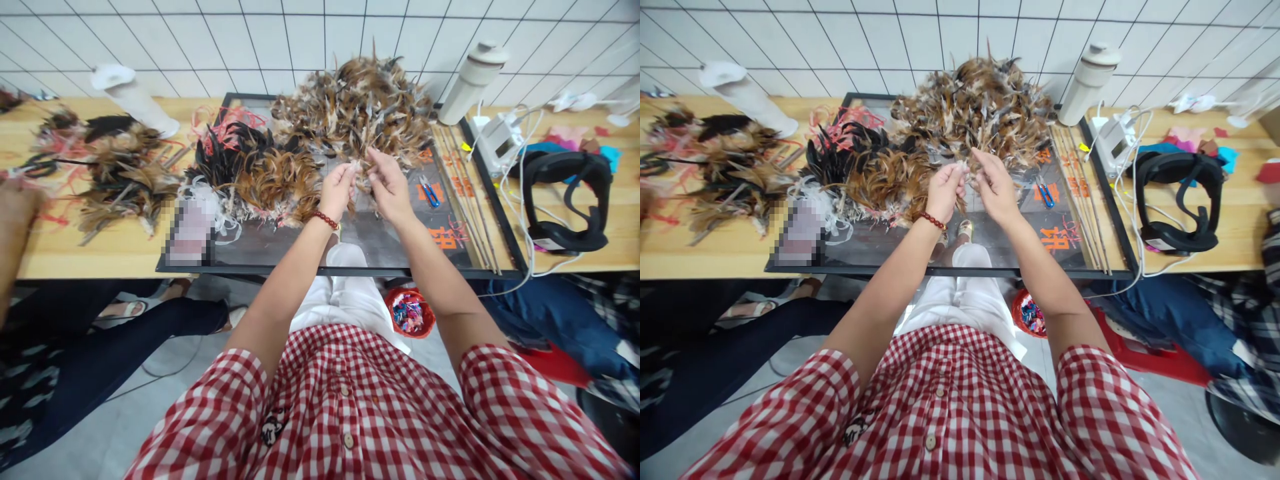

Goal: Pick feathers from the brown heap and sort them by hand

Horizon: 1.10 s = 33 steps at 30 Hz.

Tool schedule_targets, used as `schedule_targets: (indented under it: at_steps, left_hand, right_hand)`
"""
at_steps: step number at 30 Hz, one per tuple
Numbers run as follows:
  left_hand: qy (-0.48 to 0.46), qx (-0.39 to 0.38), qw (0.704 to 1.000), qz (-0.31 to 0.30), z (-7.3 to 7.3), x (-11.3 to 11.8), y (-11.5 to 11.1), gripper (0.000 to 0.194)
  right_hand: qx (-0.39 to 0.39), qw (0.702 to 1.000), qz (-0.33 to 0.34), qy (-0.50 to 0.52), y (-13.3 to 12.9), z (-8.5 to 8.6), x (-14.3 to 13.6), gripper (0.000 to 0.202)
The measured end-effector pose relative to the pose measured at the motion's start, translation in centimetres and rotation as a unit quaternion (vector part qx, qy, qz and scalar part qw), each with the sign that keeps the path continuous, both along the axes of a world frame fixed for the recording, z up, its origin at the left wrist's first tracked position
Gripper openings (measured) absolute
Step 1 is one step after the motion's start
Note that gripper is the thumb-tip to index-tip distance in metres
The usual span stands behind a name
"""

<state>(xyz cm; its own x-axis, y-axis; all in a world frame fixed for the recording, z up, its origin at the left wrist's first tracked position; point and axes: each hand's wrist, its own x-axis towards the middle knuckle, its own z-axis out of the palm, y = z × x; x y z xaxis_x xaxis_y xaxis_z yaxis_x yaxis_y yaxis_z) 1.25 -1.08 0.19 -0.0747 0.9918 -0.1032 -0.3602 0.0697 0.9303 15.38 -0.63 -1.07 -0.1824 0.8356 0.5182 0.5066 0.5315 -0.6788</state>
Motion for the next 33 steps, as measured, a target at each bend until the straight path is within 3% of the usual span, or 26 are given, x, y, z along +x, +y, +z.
schedule_targets:
  at_steps: [3, 10, 16, 25, 29, 33]
  left_hand:
    - [-0.009, 0.015, 1.000, -0.021, -0.3, 0.2, 0.0, 0.021]
    - [-0.035, 0.045, 0.997, -0.044, -0.8, 0.0, 0.6, 0.030]
    - [-0.008, 0.045, 0.998, -0.045, -0.7, 0.1, 0.4, 0.032]
    - [0.019, 0.061, 0.990, -0.126, -0.2, 0.1, -0.1, 0.030]
    - [0.041, 0.058, 0.985, -0.156, 0.0, 0.0, -0.6, 0.030]
    - [0.064, 0.039, 0.983, -0.170, 0.1, 0.0, -0.9, 0.032]
  right_hand:
    - [0.040, 0.998, 0.035, -0.047, 0.5, -0.8, 0.4, 0.052]
    - [0.057, 0.996, 0.072, -0.011, 1.6, -3.0, 0.3, 0.056]
    - [0.046, 0.997, 0.047, 0.048, 2.0, -2.5, 0.8, 0.062]
    - [-0.069, 0.975, 0.118, 0.174, 1.2, -0.9, 0.4, 0.057]
    - [-0.101, 0.960, 0.128, 0.229, 1.5, -1.3, 0.5, 0.053]
    - [-0.082, 0.972, 0.082, 0.206, 2.1, -2.0, 0.8, 0.056]
